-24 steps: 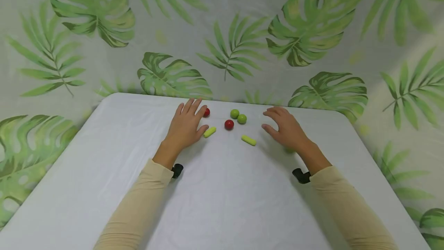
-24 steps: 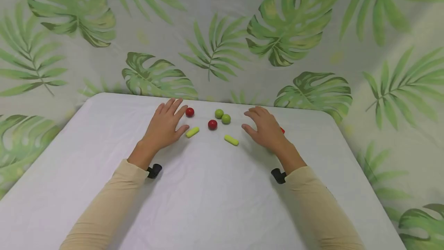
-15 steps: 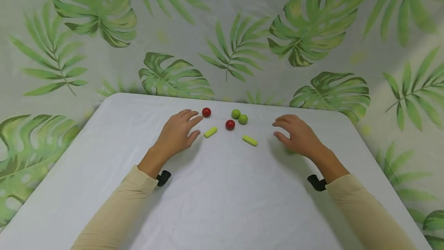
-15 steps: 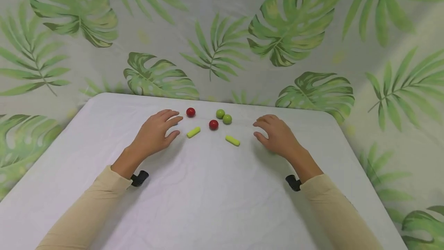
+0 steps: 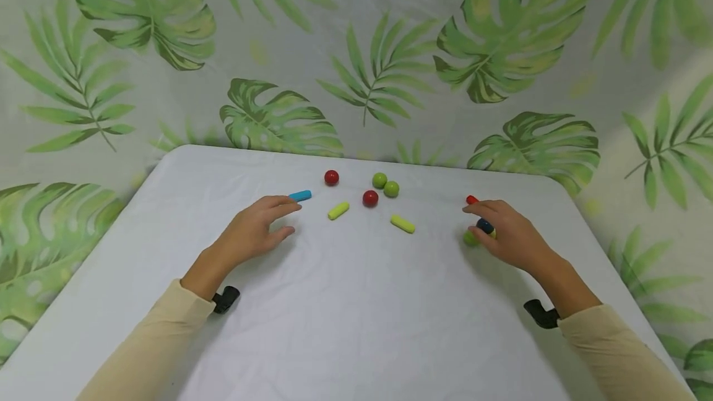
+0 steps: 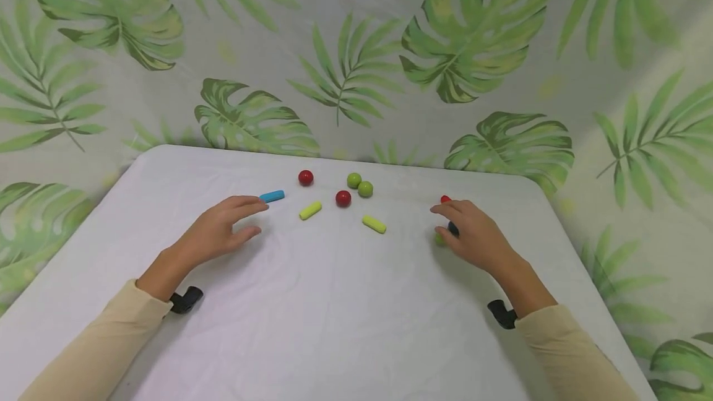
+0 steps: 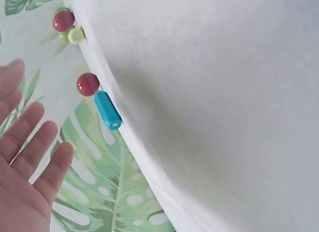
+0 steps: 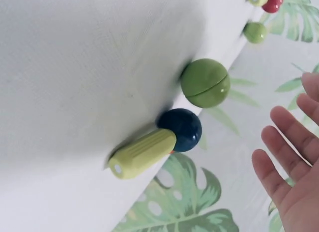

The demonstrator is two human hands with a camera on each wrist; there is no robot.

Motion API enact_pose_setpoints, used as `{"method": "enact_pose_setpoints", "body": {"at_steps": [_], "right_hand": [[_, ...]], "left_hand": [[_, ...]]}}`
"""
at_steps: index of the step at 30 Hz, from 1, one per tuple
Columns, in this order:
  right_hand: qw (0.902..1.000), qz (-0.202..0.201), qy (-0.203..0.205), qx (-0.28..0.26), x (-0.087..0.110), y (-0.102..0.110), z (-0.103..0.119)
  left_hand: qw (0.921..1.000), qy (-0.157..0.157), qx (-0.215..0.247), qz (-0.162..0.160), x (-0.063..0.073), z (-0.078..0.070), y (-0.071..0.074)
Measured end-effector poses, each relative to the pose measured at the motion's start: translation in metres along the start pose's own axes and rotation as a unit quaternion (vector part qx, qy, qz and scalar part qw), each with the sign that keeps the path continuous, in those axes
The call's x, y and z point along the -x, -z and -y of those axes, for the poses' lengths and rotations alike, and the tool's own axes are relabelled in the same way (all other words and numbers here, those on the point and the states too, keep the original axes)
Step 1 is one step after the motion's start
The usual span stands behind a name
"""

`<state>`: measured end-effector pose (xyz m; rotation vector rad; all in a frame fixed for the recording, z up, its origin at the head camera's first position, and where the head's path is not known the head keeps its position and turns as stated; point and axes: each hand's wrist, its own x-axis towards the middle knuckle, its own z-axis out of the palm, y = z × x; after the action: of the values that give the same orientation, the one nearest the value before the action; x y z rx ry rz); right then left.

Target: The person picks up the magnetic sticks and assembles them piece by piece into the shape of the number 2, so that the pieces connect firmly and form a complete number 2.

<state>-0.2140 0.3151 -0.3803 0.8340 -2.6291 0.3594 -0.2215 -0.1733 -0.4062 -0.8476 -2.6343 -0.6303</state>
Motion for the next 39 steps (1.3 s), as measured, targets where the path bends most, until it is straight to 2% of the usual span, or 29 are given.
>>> {"method": "enact_pose_setpoints", "body": {"at_steps": [3, 6, 11, 16, 20, 26, 30, 39], "right_hand": [[1.0000, 0.002, 0.010, 0.000, -0.001, -0.004, 0.000], [0.9998, 0.015, 0.012, -0.005, -0.003, -0.008, 0.001], [0.9979, 0.062, -0.001, -0.020, -0.005, -0.013, 0.005], [0.9930, 0.100, -0.012, -0.061, -0.010, -0.017, 0.009], [0.9886, 0.115, -0.020, -0.095, -0.013, -0.019, 0.011], [0.9873, 0.123, -0.024, -0.097, -0.011, -0.018, 0.015], [0.9865, 0.126, -0.027, -0.100, -0.010, -0.016, 0.015], [0.9871, 0.113, -0.019, -0.112, -0.010, -0.017, 0.014]], "left_hand": [[0.9994, -0.025, 0.016, 0.019, -0.004, 0.002, -0.003], [0.9985, -0.030, 0.020, 0.041, -0.010, 0.003, -0.005], [0.9959, -0.010, 0.036, 0.082, -0.018, 0.003, -0.009], [0.9901, 0.010, 0.076, 0.117, -0.029, 0.004, -0.018], [0.9846, 0.021, 0.091, 0.148, -0.044, 0.002, -0.028], [0.9772, 0.029, 0.092, 0.189, -0.071, -0.004, -0.043], [0.9744, 0.042, 0.086, 0.203, -0.086, -0.007, -0.048], [0.9739, 0.048, 0.075, 0.208, -0.101, -0.009, -0.056]]}}
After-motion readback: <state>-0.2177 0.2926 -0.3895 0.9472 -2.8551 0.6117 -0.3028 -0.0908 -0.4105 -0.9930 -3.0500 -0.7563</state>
